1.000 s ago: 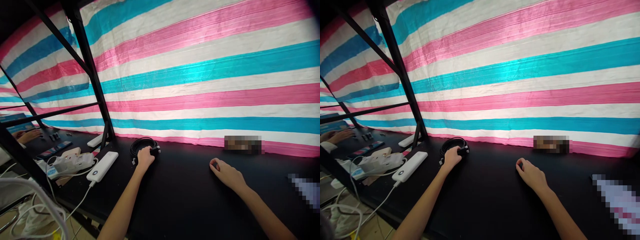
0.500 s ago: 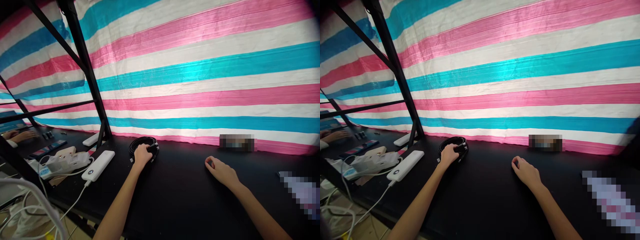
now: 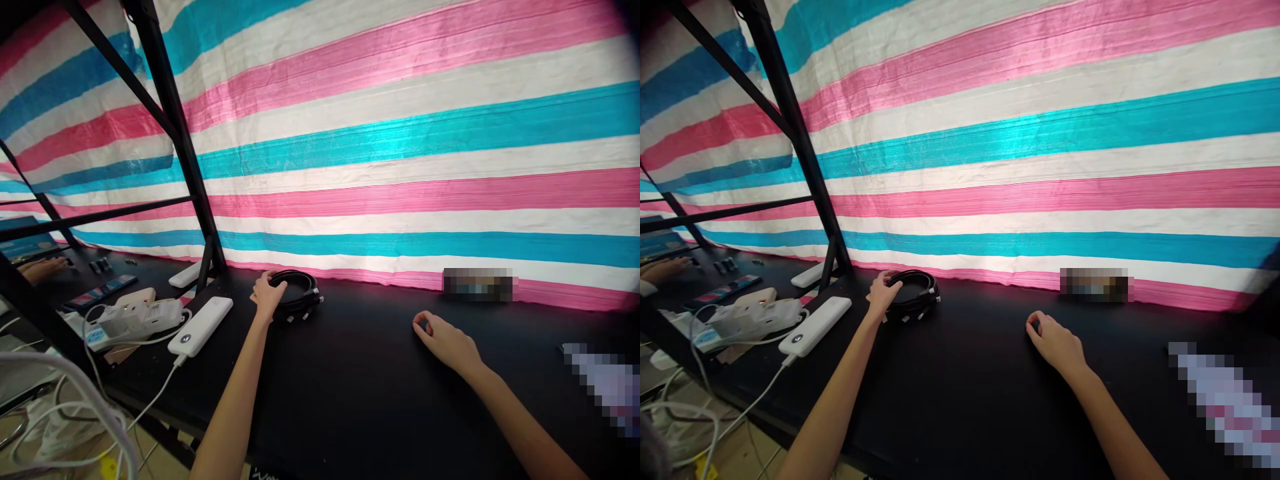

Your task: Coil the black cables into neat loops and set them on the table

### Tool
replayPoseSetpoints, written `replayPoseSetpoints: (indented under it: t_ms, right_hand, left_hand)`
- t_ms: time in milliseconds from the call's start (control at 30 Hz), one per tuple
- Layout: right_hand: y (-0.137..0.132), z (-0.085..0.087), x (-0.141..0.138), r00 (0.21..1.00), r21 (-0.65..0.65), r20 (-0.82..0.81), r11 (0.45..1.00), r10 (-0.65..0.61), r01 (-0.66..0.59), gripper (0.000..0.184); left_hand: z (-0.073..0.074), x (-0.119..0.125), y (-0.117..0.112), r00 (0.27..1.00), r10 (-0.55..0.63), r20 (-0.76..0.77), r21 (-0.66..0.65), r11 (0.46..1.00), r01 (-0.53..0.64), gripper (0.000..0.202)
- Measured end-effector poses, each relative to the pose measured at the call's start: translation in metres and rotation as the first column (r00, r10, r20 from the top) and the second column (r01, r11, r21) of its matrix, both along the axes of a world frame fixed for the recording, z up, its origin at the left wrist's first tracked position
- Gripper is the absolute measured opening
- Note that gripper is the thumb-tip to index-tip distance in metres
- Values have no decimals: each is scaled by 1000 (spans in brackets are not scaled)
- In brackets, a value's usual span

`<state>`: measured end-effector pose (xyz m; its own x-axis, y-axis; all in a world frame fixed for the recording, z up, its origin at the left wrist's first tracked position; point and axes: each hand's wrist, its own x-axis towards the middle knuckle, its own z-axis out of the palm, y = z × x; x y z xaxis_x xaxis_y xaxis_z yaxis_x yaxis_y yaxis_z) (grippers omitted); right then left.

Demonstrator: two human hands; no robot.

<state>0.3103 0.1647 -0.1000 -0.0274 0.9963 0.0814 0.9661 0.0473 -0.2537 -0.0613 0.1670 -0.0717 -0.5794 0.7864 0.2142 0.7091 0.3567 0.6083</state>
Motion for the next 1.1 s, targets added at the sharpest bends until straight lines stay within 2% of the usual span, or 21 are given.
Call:
replayPoseSetpoints:
  t_ms: [67, 133, 233, 333, 500, 633, 800, 933, 1100]
  right_hand:
    - [0, -1, 0, 1000, 8, 2, 1000, 2, -2, 23]
    - [0, -1, 0, 1000, 13, 6, 1000, 0, 0, 24]
    - [0, -1, 0, 1000, 27, 8, 1000, 5, -5, 23]
    - [0, -1, 0, 1000, 33, 3, 999, 10, -10, 23]
    - [1, -2, 1, 1000, 29, -12, 999, 16, -15, 22]
    - [1, -2, 1, 1000, 38, -16, 999, 14, -13, 22]
    - [-1, -1, 0, 1000, 37, -14, 999, 15, -15, 22]
    - [-1, -1, 0, 1000, 38, -16, 999, 15, -14, 22]
    - [-1, -2, 0, 1000, 54, -1, 998, 14, -14, 22]
  left_hand:
    - [-4, -7, -1, 990, 140, -6, -12, 990, -140, 53]
    - [-9, -13, -2, 978, 207, -4, -56, 977, -207, 57]
    - [-15, -19, -3, 984, 175, 0, -88, 981, -175, 44]
    - [-16, -17, -5, 990, 129, -50, -20, 991, -131, 33]
    - [-7, -11, -8, 984, 139, -108, 129, 984, -125, 34]
    - [-1, -9, -7, 983, 151, -106, 185, 974, -129, 34]
    - [-7, -8, -5, 977, 185, -107, 105, 979, -173, 35]
    - [-15, -14, -6, 989, 123, -83, -10, 992, -124, 35]
    - [-17, -17, -7, 991, 122, -47, -43, 991, -124, 36]
